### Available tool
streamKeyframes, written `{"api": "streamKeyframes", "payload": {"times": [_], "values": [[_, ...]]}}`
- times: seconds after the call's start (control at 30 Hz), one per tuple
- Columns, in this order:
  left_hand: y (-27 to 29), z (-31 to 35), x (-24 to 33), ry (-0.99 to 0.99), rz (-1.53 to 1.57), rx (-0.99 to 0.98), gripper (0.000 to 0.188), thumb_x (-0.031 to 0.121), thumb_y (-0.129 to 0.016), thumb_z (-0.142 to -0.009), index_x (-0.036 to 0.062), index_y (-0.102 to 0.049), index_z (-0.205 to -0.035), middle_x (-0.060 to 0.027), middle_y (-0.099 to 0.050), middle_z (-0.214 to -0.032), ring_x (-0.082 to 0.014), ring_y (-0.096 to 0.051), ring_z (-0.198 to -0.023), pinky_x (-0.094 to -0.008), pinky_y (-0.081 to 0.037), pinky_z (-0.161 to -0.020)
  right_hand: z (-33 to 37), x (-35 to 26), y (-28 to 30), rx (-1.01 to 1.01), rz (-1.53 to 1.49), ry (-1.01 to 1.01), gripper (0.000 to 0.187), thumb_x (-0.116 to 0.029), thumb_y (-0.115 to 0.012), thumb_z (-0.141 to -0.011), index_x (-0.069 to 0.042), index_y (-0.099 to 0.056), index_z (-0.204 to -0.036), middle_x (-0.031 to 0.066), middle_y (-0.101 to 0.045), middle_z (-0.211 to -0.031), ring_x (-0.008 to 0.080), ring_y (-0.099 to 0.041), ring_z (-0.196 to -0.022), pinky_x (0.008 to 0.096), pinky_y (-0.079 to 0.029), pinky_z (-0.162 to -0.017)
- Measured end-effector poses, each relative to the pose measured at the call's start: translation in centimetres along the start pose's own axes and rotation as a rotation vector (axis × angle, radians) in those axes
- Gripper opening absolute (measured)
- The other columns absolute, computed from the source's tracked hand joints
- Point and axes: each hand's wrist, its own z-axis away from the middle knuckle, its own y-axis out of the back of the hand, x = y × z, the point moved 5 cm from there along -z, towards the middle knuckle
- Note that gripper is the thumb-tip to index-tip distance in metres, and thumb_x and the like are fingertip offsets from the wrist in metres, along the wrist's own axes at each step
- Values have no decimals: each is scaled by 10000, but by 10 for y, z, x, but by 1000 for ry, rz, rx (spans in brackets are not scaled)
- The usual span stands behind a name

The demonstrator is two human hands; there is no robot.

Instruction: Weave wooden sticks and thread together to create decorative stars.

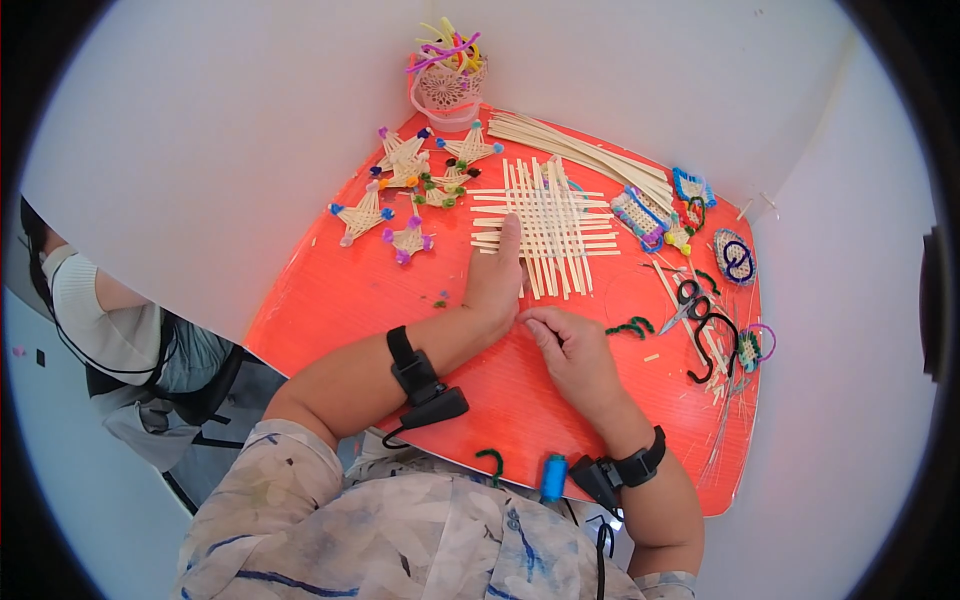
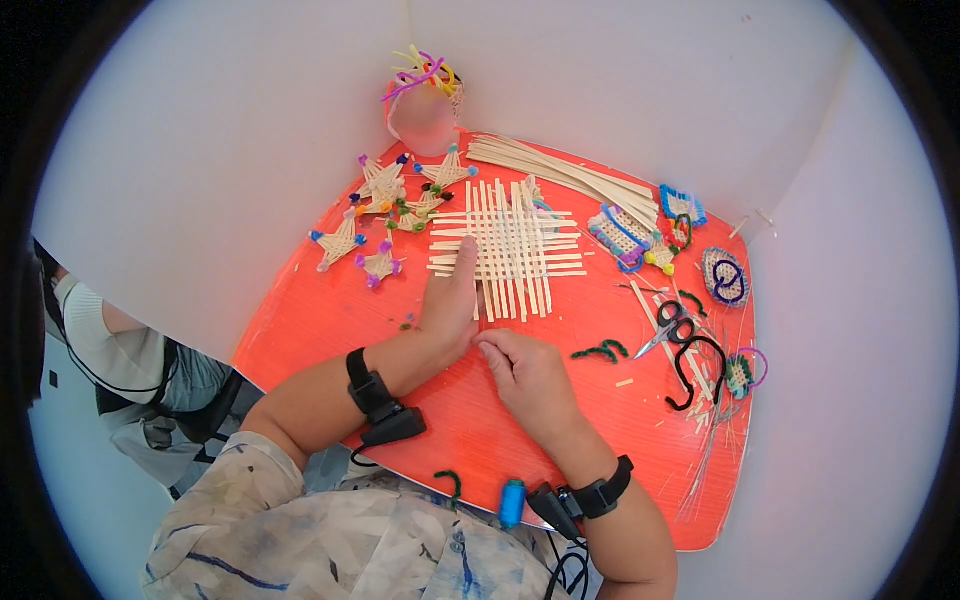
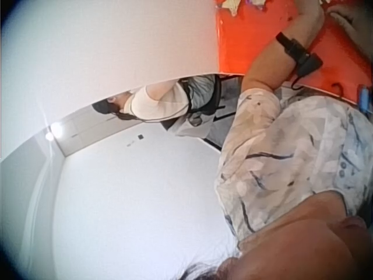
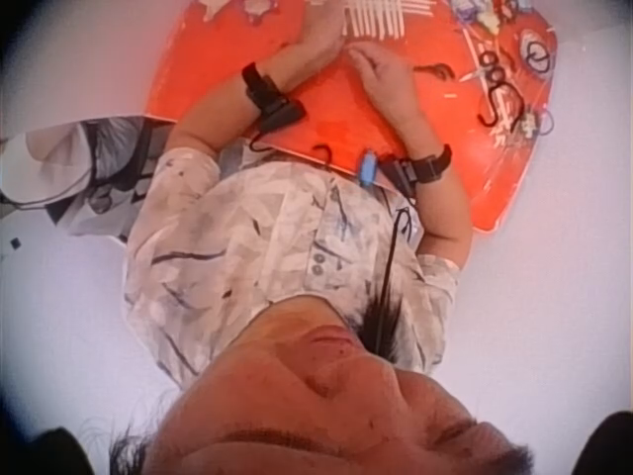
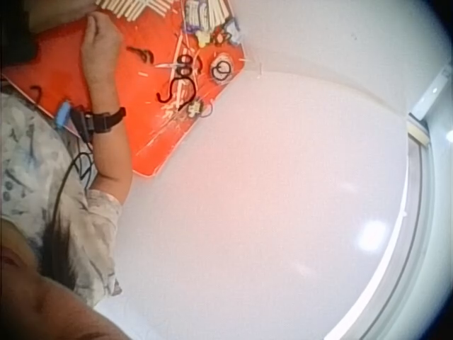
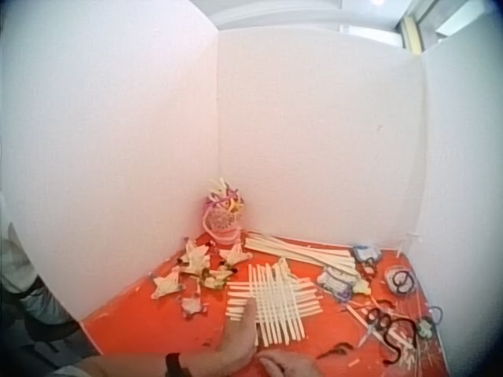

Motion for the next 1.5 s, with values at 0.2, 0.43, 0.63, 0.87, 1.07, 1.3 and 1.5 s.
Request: {"api": "streamKeyframes", "payload": {"times": [0.2,0.43,0.63,0.87,1.07,1.3,1.5], "values": [[-2,1,4,-147,-132,11,389,349,-463,-1003,-9,-536,-1139,-87,-638,-1033,-143,-645,-882,-293,-546,-750,2,-5,2,13,-18,1,150,-77,-565,-915,15,-639,-1006,190,-664,-866,307,-657,-763,345,-509,-696],[2,-8,3,-402,-336,-143,337,344,-491,-997,25,-568,-1072,-31,-630,-924,-67,-583,-749,-237,-477,-583,2,-15,19,118,-66,39,143,-54,-573,-909,22,-645,-1007,155,-680,-858,234,-653,-727,313,-508,-662],[-7,3,9,-311,-405,-143,326,353,-505,-991,37,-581,-1015,11,-610,-811,-35,-520,-618,-223,-415,-493,2,-20,22,135,-52,129,140,-47,-579,-904,16,-649,-1008,155,-679,-883,253,-656,-755,318,-514,-688],[-6,3,5,-180,-259,-155,276,291,-524,-988,28,-590,-1040,-15,-630,-876,-56,-568,-686,-225,-454,-546,2,-23,22,114,-37,166,131,-42,-588,-894,12,-647,-998,159,-669,-894,281,-651,-773,334,-516,-698],[-9,1,8,-382,-370,-235,252,234,-563,-970,-4,-591,-1050,-36,-639,-929,-87,-592,-813,-262,-499,-676,3,-26,24,143,-25,222,125,-41,-590,-894,8,-650,-993,138,-666,-859,247,-645,-751,322,-511,-688],[-23,17,16,-407,-514,-355,329,309,-586,-956,-9,-587,-1038,-32,-639,-916,-84,-574,-799,-254,-493,-678,1,2,47,228,-274,-42,155,-101,-551,-947,-2,-658,-997,36,-626,-721,87,-558,-629,241,-450,-564],[-27,21,16,-259,-499,-546,358,330,-593,-948,1,-589,-1090,-25,-637,-915,-85,-577,-808,-260,-490,-682,-2,24,51,268,-699,-189,224,-180,-520,-985,-1,-639,-1045,-71,-417,-551,16,-343,-453,199,-291,-428]]}}
